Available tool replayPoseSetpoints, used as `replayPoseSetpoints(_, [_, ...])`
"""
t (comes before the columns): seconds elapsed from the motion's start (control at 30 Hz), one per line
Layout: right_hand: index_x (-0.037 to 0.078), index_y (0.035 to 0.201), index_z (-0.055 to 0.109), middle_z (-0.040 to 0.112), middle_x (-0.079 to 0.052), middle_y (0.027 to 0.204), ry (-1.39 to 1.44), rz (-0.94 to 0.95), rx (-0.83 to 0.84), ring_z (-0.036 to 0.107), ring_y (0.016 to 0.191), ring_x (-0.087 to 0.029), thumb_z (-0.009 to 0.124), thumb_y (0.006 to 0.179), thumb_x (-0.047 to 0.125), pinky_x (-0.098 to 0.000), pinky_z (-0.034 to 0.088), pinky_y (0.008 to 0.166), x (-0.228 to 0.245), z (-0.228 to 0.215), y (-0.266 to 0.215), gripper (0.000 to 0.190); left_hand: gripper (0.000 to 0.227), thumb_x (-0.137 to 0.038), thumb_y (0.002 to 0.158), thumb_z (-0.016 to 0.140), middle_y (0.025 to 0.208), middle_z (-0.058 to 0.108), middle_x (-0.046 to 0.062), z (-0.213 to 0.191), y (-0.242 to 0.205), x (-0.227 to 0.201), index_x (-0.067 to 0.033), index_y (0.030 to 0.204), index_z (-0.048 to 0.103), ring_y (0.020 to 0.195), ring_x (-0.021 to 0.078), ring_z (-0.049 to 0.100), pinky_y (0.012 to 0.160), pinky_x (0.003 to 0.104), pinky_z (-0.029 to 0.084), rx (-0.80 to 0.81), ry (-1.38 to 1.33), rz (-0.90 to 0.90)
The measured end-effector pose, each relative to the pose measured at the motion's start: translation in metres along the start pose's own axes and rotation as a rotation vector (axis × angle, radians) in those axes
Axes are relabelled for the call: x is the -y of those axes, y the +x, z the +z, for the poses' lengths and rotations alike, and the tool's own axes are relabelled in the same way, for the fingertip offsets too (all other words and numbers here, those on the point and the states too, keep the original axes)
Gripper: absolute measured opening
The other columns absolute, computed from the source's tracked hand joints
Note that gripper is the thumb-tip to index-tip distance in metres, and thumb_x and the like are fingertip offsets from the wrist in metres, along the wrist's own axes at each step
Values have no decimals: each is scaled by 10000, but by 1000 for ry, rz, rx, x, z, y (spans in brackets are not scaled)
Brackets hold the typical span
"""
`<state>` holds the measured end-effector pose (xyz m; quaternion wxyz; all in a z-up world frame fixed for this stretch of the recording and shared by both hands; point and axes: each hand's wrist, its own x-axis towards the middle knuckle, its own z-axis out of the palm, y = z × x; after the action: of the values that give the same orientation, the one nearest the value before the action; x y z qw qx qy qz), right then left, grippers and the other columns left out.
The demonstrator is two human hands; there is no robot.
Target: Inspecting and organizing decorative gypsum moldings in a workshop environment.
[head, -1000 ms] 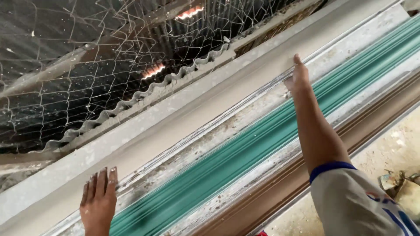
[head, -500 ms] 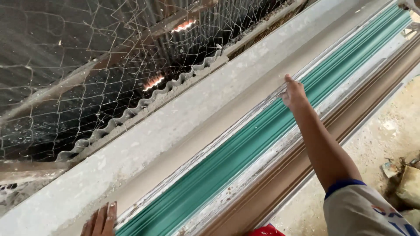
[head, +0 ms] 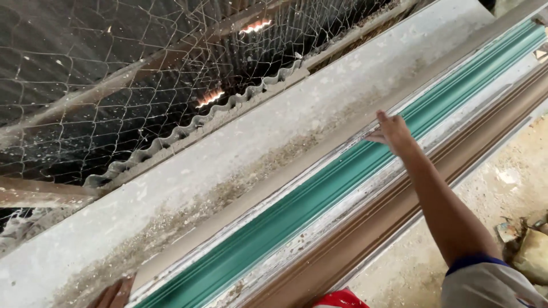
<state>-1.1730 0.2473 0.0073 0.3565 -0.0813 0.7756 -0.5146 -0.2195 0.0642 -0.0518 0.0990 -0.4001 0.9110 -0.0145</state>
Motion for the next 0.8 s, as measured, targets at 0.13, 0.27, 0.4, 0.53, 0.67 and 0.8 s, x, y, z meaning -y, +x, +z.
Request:
replayPoseSetpoints(0.13, [-59, 1364, 597, 685, -313, 1265, -1222, -191, -3, 657, 1177, -418, 408, 1087, 632, -559, 547, 1027, 89, -11, -84, 769, 613, -250, 808, 619, 1382, 636, 92, -87, 42, -63, -211, 1418, 571, 1243, 280, 622, 1040, 417, 515, 32, -73, -36])
replayPoseSetpoints(0.27, [107, 1360, 597, 647, -218, 1372, -1539, -1220, -198, 584, 1269, -402, 594, 805, 729, -555, 486, 980, 99, 33, -71, 833, 643, -311, 780, 660, 1292, 707, -58, -159, 72, -87, -395, 1411, 574, 1173, 200, 684, 1019, 398, 572, 41, 51, -189])
replayPoseSetpoints(0.4, [204, 1156, 700, 711, -20, 1211, -1468, -1502, 88, 665, 1193, -249, 648, 934, 525, -522, 519, 1170, 86, 79, -1, 394, 490, -413, 905, 658, 1167, 763, -22, -194, 115, -88, -435, 1390, 597, 961, 294, 753, 837, 442, 627, 296, -68, -389])
replayPoseSetpoints(0.53, [166, 1102, 724, 734, -11, 1139, -1528, -1301, 256, 708, 1001, -258, 672, 925, 492, -435, 599, 841, 113, 113, 16, 375, 437, -429, 972, 616, 928, 810, 65, -181, 148, -62, -380, 1406, 617, 824, 313, 771, 732, 458, 625, 416, -98, -424])
replayPoseSetpoints(0.67, [190, 1130, 697, 749, -10, 1052, -1632, -1231, 352, 734, 975, -265, 648, 936, 516, -438, 601, 805, 120, 137, 59, 384, 430, -483, 908, 642, 930, 792, 82, -164, 183, -39, -303, 1297, 678, 878, 316, 758, 759, 481, 602, 395, -218, -352])
replayPoseSetpoints(0.8, [308, 1361, 636, 763, -43, 1118, -1872, -951, 425, 737, 993, -304, 553, 911, 653, -463, 602, 820, 124, 164, 96, 573, 535, -577, 922, 651, 984, 809, 119, -146, 222, -23, -209, 1309, 668, 976, 302, 763, 875, 485, 581, 577, -236, -342])
